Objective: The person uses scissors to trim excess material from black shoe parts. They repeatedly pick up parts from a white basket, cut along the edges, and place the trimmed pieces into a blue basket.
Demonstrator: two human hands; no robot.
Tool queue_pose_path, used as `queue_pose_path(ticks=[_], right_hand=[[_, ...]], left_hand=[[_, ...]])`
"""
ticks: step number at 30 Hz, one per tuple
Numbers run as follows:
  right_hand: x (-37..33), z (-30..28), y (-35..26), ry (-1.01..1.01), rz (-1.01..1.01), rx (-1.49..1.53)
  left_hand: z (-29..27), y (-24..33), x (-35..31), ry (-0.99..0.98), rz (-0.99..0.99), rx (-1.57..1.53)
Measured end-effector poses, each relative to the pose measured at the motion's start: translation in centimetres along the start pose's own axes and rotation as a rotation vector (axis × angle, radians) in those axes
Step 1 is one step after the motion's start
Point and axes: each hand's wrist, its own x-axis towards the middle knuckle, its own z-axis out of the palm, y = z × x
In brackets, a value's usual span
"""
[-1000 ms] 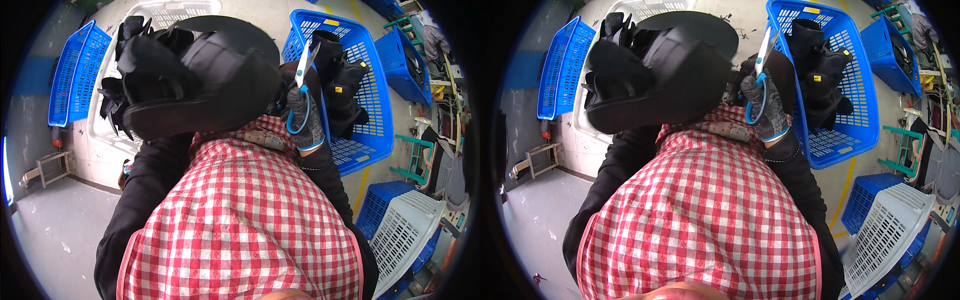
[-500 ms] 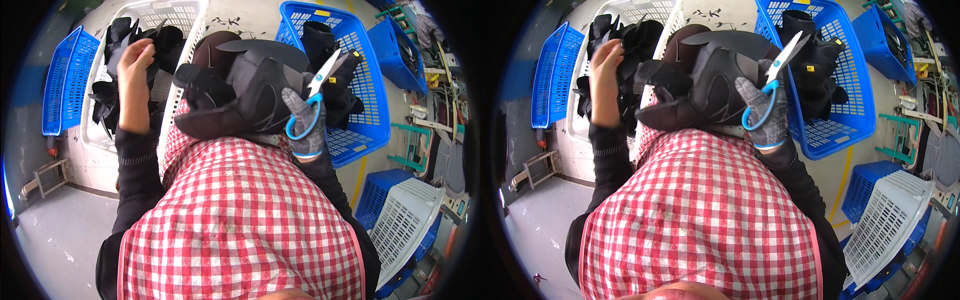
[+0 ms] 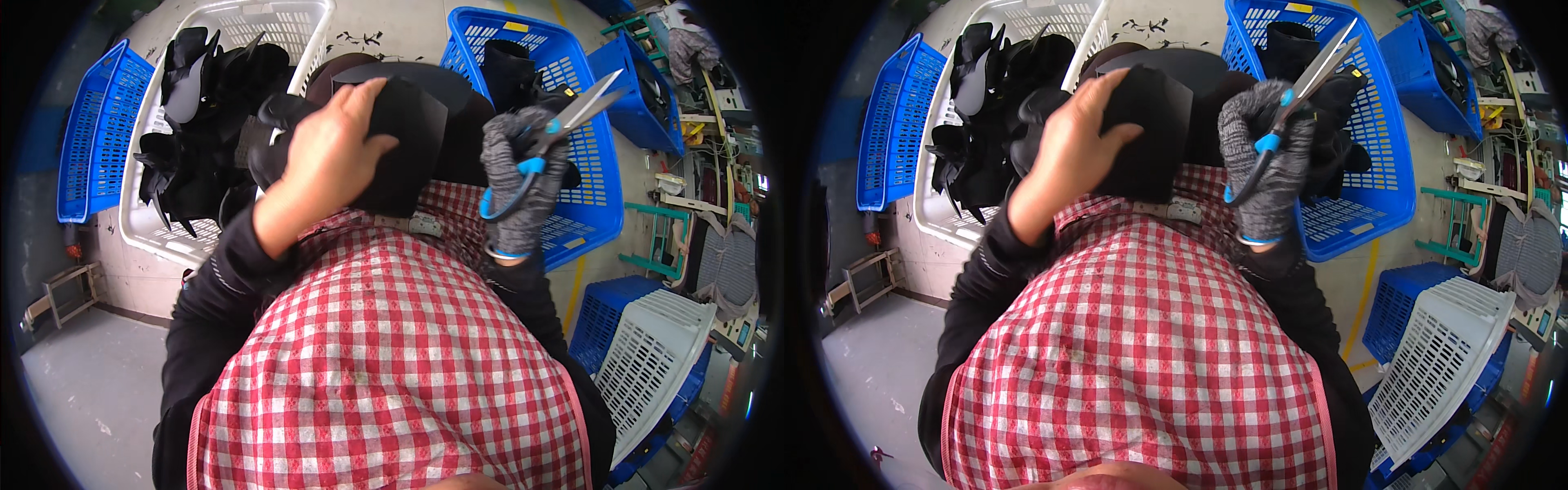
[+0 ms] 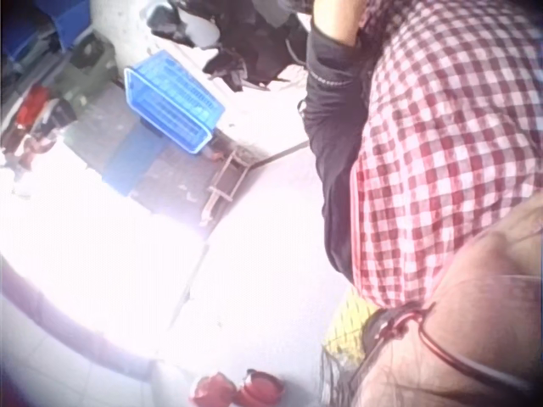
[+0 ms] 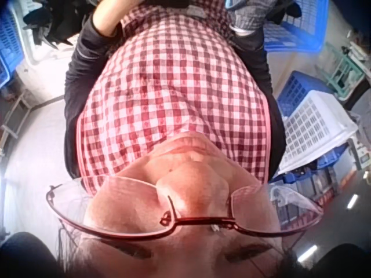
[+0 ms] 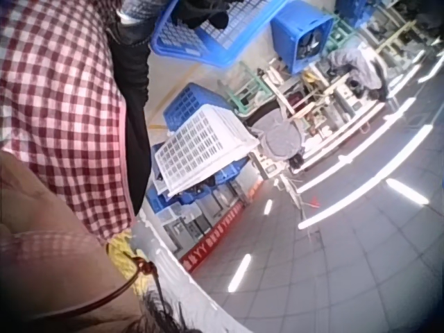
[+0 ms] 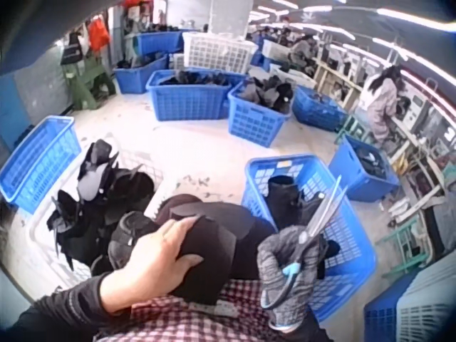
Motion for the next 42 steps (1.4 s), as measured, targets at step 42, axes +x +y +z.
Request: queue_pose_path(ticks=[42], right_hand=[[1.9,-1.1,4.2,-0.054,-0.101,-1.802]], left_hand=[[3.3,-2.5,2.4,0.183,0.174,-0.187]])
